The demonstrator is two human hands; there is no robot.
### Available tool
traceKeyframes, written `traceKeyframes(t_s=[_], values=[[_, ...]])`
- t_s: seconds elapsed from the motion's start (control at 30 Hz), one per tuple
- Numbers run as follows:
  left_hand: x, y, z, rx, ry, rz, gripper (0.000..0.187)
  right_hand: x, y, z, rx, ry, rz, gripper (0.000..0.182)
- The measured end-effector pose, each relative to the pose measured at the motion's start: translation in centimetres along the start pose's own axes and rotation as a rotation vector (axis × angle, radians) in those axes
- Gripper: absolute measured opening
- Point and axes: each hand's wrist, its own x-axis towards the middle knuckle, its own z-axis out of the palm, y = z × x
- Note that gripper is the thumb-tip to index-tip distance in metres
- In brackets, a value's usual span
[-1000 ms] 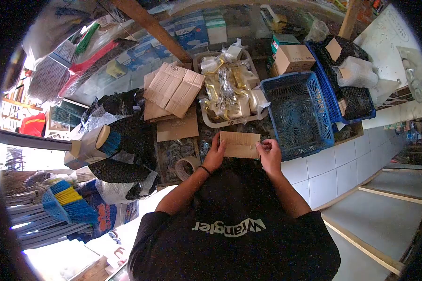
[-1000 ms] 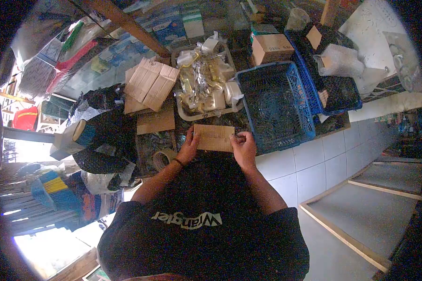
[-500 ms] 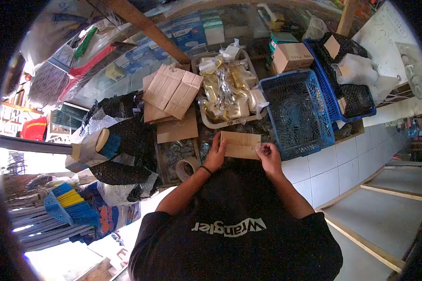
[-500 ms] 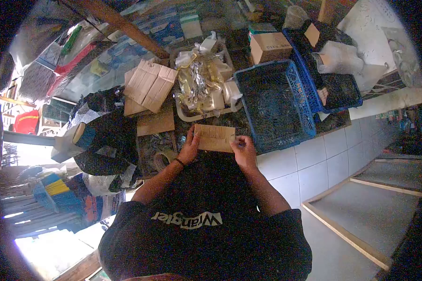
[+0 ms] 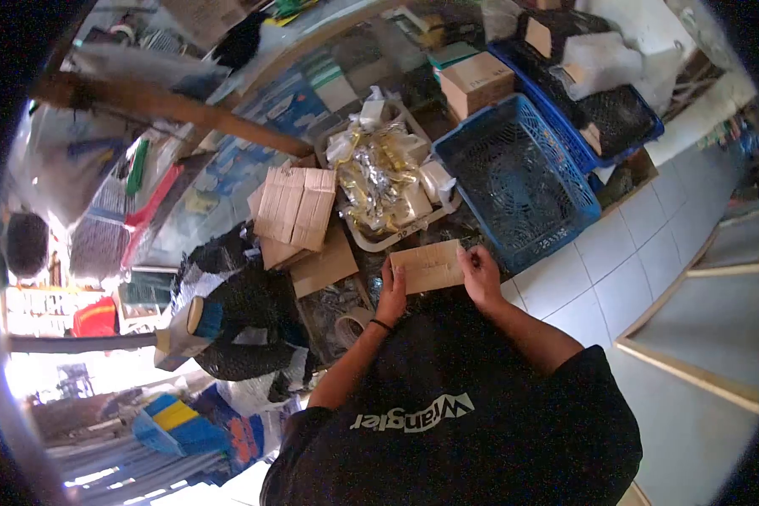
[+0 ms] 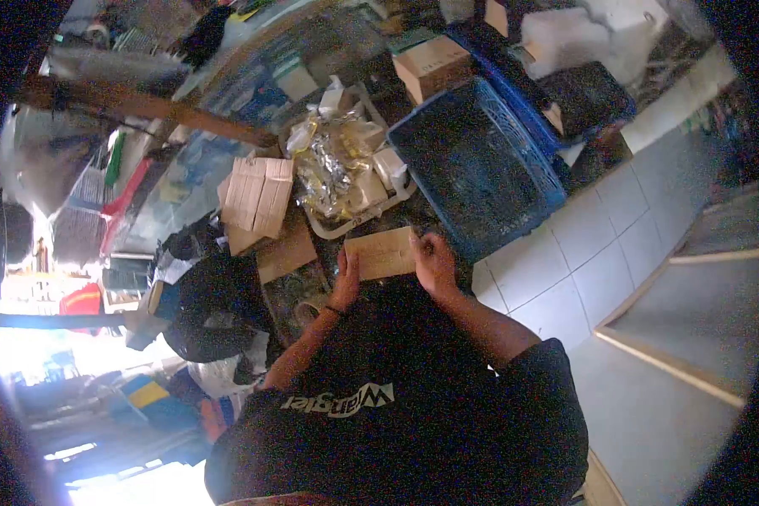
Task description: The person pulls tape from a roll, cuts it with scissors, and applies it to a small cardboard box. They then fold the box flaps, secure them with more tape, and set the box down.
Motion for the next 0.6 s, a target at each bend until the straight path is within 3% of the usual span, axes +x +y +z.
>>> traceKeyframes(t_s=[0.1,0.23,0.47,0.6], values=[[0.4,-1.8,0.5,-0.028,0.041,-0.004,0.061,0.1,0.0,0.4,0.050,0.051,-0.046,0.027],[-0.1,-2.4,-0.8,0.158,-0.023,0.158,0.062,0.5,1.2,1.1,0.143,0.084,-0.142,0.024],[0.3,-2.2,-0.8,-0.004,-0.011,0.042,0.061,-0.2,1.8,0.2,0.207,-0.004,-0.017,0.026],[-0.2,0.8,0.0,-0.219,0.014,-0.168,0.061,-0.4,1.5,-0.3,0.344,-0.111,0.044,0.027]])
